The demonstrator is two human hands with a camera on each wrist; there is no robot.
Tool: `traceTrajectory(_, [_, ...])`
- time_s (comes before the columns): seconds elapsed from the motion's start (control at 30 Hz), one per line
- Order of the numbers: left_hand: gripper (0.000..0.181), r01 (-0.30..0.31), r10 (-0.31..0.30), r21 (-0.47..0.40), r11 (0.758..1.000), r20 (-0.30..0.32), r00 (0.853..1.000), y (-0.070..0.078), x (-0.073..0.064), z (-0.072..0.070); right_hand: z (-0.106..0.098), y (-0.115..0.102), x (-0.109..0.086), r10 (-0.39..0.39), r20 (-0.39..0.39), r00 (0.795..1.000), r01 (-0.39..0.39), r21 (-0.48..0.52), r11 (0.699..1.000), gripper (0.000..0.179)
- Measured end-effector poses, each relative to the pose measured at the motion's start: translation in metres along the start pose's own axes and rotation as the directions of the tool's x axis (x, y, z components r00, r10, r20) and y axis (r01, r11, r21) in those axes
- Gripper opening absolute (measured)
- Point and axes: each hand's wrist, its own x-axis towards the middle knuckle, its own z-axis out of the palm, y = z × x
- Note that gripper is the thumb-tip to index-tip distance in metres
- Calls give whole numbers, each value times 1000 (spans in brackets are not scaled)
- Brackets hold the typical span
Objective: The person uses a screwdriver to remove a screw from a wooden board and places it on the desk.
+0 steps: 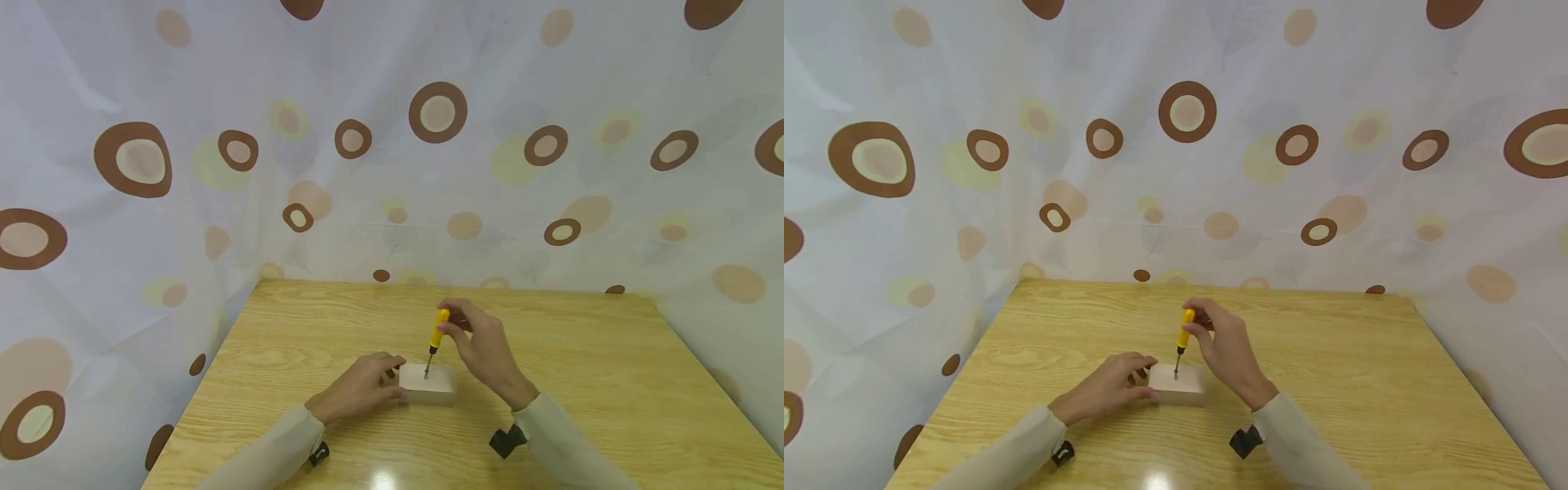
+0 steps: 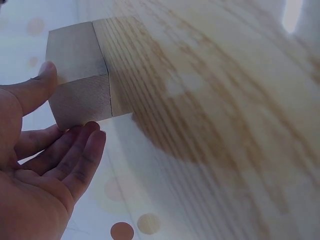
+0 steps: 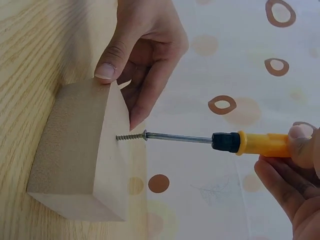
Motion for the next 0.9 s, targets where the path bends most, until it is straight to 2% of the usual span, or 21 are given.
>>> traceTrajectory(0.23, [63,-8,8,-12,1000,-3,1000,0,1,-1,-3,1,1,23,-26,999,-23,2,1000,35])
traceTrajectory(0.5, [63,-24,24,12,1000,-4,1000,0,0,0,-3,-8,3,-93,45,995,94,-42,995,35])
traceTrajectory(0.63, [63,-30,30,22,999,-7,1000,0,0,-1,0,-11,6,-104,64,993,108,-71,992,32])
traceTrajectory(0.73, [62,-40,40,28,999,-6,999,0,0,-1,2,-11,7,-97,61,993,101,-63,993,29])
traceTrajectory(0.9, [60,-43,43,27,999,-4,999,1,-1,0,2,-10,10,-86,48,995,86,3,996,25])
